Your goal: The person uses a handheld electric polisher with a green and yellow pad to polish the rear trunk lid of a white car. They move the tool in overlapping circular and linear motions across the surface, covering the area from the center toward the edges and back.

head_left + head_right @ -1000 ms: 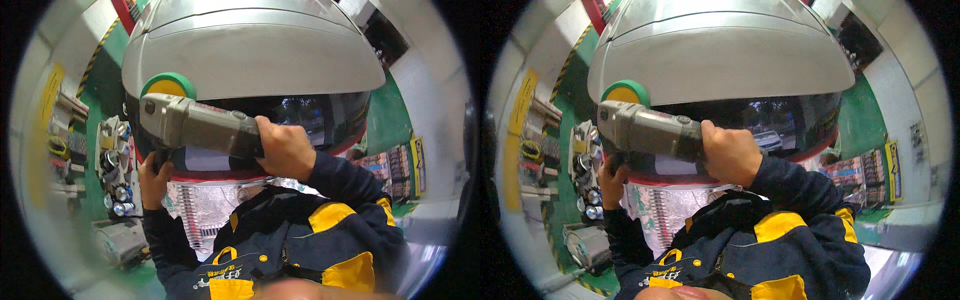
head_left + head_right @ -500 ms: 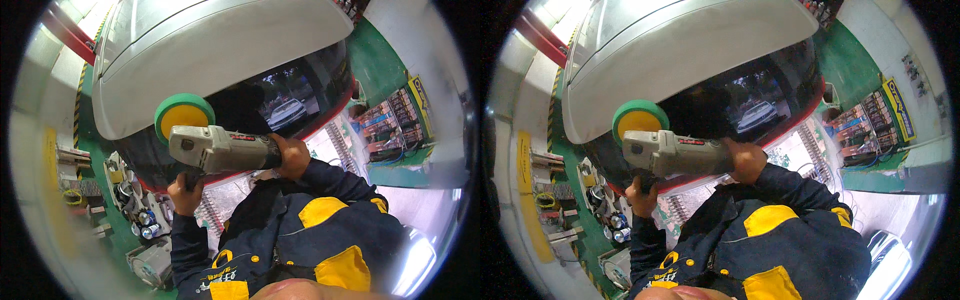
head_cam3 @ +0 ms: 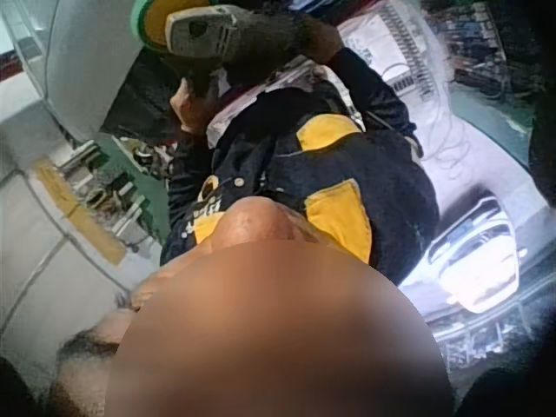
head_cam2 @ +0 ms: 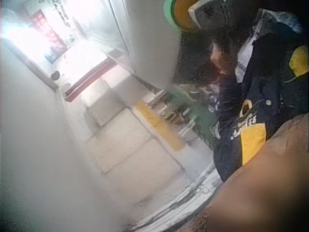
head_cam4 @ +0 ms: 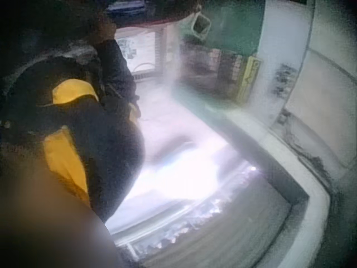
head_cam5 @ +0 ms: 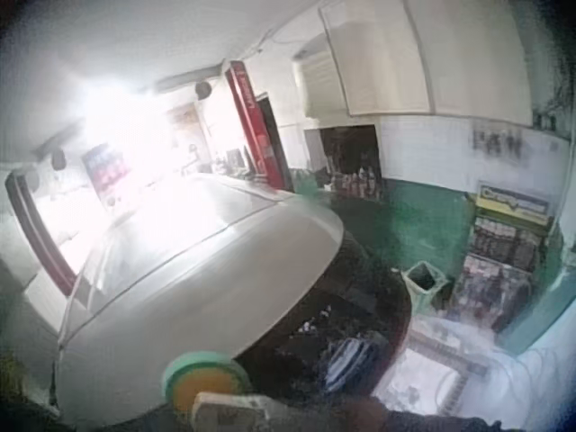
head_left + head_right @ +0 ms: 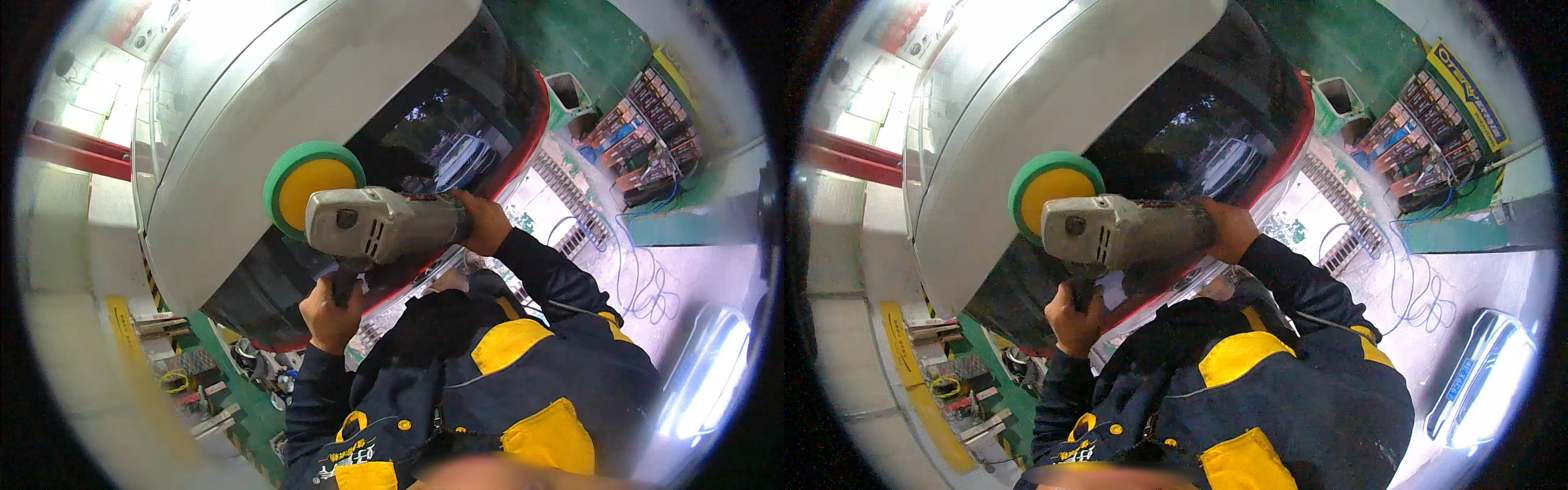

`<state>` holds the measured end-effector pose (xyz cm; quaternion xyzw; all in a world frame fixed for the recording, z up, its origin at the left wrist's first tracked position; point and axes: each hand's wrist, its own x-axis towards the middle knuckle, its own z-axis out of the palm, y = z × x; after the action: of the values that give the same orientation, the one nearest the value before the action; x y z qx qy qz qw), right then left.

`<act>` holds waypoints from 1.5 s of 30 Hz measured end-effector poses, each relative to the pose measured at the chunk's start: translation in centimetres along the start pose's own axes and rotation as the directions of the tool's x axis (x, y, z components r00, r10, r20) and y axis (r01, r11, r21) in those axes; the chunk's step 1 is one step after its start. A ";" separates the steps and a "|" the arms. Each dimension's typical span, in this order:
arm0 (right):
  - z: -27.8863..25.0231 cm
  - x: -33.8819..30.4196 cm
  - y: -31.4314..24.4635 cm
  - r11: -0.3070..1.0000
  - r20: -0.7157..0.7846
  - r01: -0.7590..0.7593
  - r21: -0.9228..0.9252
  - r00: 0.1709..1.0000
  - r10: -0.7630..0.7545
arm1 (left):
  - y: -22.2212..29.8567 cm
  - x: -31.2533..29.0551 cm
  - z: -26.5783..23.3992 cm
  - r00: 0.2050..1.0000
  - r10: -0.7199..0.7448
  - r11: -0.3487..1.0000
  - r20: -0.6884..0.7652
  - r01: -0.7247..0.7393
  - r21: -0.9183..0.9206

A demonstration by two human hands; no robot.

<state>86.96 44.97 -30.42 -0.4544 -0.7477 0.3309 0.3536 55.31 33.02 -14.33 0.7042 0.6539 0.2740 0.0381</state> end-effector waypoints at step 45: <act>-2.0 3.7 -6.8 0.995 0.101 -0.059 0.085 0.994 0.050 | 3.1 4.6 -7.6 0.997 0.047 0.988 -0.055 -0.038 0.149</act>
<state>84.38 46.20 -22.96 -0.4418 -0.7363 0.3949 0.3268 54.75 34.59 -5.10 0.7106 0.6580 0.2461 -0.0393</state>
